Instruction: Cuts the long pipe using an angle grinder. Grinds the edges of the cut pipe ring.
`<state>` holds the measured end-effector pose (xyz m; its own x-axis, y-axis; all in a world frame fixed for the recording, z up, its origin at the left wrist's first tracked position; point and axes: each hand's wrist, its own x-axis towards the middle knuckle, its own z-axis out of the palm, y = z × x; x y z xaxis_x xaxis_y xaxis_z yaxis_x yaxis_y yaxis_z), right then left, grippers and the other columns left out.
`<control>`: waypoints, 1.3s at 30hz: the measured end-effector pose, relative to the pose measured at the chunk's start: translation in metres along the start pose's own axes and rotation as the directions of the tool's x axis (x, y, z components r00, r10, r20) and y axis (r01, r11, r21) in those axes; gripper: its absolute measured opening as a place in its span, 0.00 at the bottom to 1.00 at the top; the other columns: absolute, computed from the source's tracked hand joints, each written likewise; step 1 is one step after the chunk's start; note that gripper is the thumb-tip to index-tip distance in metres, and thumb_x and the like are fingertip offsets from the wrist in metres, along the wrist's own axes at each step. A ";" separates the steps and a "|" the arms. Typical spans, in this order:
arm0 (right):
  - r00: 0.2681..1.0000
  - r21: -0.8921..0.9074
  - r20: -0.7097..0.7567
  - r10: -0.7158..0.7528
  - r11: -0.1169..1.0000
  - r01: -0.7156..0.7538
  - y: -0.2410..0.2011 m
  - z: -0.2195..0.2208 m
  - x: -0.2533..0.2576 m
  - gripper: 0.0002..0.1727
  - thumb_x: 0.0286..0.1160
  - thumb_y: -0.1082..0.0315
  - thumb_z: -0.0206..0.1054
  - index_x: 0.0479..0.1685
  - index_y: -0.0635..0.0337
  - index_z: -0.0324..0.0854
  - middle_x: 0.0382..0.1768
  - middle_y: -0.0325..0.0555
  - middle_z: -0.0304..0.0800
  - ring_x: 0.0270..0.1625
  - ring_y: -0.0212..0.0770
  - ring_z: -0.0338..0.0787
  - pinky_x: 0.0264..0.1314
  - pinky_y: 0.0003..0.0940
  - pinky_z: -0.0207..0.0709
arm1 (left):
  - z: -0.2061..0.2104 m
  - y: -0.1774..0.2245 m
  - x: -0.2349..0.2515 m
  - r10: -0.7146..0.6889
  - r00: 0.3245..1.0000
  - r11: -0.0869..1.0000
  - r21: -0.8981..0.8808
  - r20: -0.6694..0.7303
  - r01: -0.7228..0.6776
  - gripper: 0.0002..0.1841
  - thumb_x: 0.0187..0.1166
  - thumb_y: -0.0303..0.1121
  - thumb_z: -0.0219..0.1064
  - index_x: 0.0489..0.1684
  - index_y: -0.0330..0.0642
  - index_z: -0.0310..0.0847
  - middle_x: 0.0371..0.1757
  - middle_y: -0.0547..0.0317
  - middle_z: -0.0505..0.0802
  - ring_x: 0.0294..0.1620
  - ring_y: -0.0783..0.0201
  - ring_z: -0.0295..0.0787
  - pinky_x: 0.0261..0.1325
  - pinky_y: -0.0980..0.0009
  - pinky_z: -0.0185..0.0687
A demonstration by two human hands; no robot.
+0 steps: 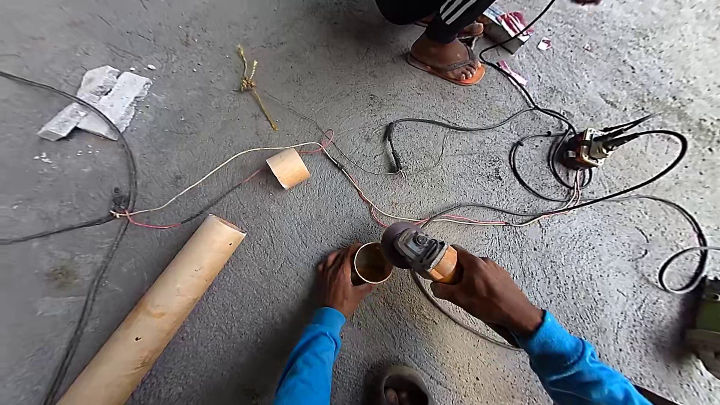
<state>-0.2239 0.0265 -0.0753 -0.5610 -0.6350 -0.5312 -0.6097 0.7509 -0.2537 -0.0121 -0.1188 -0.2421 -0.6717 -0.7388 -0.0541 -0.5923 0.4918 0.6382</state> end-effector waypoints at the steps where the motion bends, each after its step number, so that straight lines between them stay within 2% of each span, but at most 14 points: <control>1: 1.000 -0.031 0.001 -0.029 0.999 0.029 -0.005 -0.003 0.004 0.31 0.51 0.37 0.81 0.51 0.44 0.83 0.28 0.38 0.89 0.36 0.44 0.92 0.37 0.55 0.82 | 0.001 0.000 -0.001 0.000 1.000 1.000 -0.010 0.000 0.000 0.49 0.47 0.60 0.87 0.79 0.57 0.78 0.73 0.66 0.89 0.77 0.55 0.77 0.79 0.44 0.64; 6: 0.989 -0.197 0.046 -0.139 0.969 0.146 -0.027 -0.017 0.019 0.33 0.50 0.35 0.82 0.53 0.42 0.83 0.29 0.36 0.90 0.37 0.44 0.92 0.37 0.55 0.83 | 0.003 -0.002 0.000 0.007 1.000 1.000 -0.023 -0.002 -0.007 0.48 0.48 0.61 0.86 0.79 0.61 0.77 0.73 0.70 0.88 0.78 0.58 0.76 0.79 0.45 0.63; 12: 0.983 -0.293 0.072 -0.168 0.939 0.182 -0.031 -0.021 0.023 0.31 0.50 0.34 0.80 0.49 0.40 0.82 0.26 0.33 0.88 0.34 0.41 0.90 0.34 0.51 0.80 | -0.001 0.002 -0.001 0.010 1.000 0.999 -0.040 -0.007 -0.010 0.48 0.46 0.55 0.89 0.78 0.60 0.78 0.72 0.71 0.88 0.76 0.59 0.77 0.77 0.46 0.64; 17: 0.990 -0.264 0.065 -0.127 0.954 0.139 -0.018 -0.020 0.016 0.30 0.48 0.34 0.81 0.46 0.40 0.82 0.24 0.32 0.87 0.32 0.40 0.90 0.34 0.50 0.81 | 0.001 0.001 -0.002 0.032 0.999 0.999 -0.029 -0.029 -0.033 0.47 0.47 0.57 0.88 0.78 0.60 0.78 0.72 0.71 0.88 0.76 0.59 0.77 0.78 0.47 0.64; 23: 0.995 -0.170 0.101 -0.009 0.985 0.026 0.001 -0.011 -0.001 0.30 0.49 0.35 0.80 0.48 0.42 0.83 0.28 0.36 0.89 0.37 0.43 0.91 0.39 0.54 0.81 | 0.000 0.001 -0.002 0.025 0.999 0.999 -0.041 -0.024 -0.026 0.46 0.49 0.56 0.87 0.78 0.58 0.78 0.73 0.70 0.88 0.77 0.59 0.76 0.78 0.46 0.63; 30: 0.986 -0.023 0.159 0.049 0.999 -0.046 0.020 0.014 -0.035 0.36 0.50 0.35 0.80 0.56 0.47 0.83 0.35 0.42 0.92 0.44 0.47 0.93 0.47 0.57 0.84 | 0.001 -0.002 -0.001 0.039 0.998 0.999 -0.020 -0.040 -0.040 0.47 0.48 0.57 0.87 0.78 0.59 0.78 0.73 0.71 0.88 0.76 0.59 0.76 0.77 0.46 0.64; 33: 0.981 0.018 0.187 0.045 0.999 -0.049 0.028 0.028 -0.053 0.40 0.48 0.34 0.79 0.61 0.49 0.82 0.38 0.45 0.93 0.46 0.51 0.94 0.48 0.61 0.84 | 0.005 0.001 -0.004 0.025 0.997 1.000 0.007 -0.078 -0.024 0.49 0.44 0.59 0.87 0.77 0.56 0.79 0.72 0.67 0.89 0.76 0.57 0.78 0.80 0.46 0.64; 35: 0.986 0.054 0.163 0.028 0.998 -0.037 0.035 0.033 -0.063 0.42 0.45 0.32 0.79 0.60 0.49 0.83 0.37 0.45 0.93 0.44 0.50 0.94 0.45 0.61 0.84 | 0.011 0.008 -0.014 -0.005 0.987 0.999 0.031 -0.163 0.011 0.50 0.38 0.60 0.88 0.71 0.48 0.82 0.67 0.57 0.91 0.71 0.50 0.83 0.78 0.41 0.67; 37: 0.996 0.124 0.086 0.008 0.992 -0.018 0.048 0.038 -0.070 0.41 0.42 0.30 0.78 0.56 0.48 0.84 0.34 0.40 0.92 0.39 0.45 0.94 0.40 0.58 0.85 | 0.016 0.015 -0.029 -0.031 0.971 0.998 0.053 -0.237 0.045 0.54 0.31 0.65 0.87 0.64 0.38 0.80 0.63 0.44 0.90 0.63 0.42 0.85 0.71 0.37 0.69; 39: 0.999 0.169 0.040 0.007 0.986 -0.014 0.056 0.035 -0.070 0.41 0.42 0.30 0.78 0.56 0.48 0.84 0.34 0.38 0.92 0.39 0.42 0.93 0.40 0.55 0.86 | 0.012 0.014 -0.041 -0.018 0.971 0.996 0.085 -0.238 0.040 0.64 0.30 0.75 0.82 0.71 0.34 0.76 0.67 0.37 0.86 0.64 0.38 0.85 0.70 0.36 0.72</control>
<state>-0.1989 0.1195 -0.0810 -0.5421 -0.6219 -0.5651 -0.4986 0.7794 -0.3795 0.0017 -0.0757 -0.2402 -0.5358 -0.8361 0.1181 -0.6540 0.4994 0.5682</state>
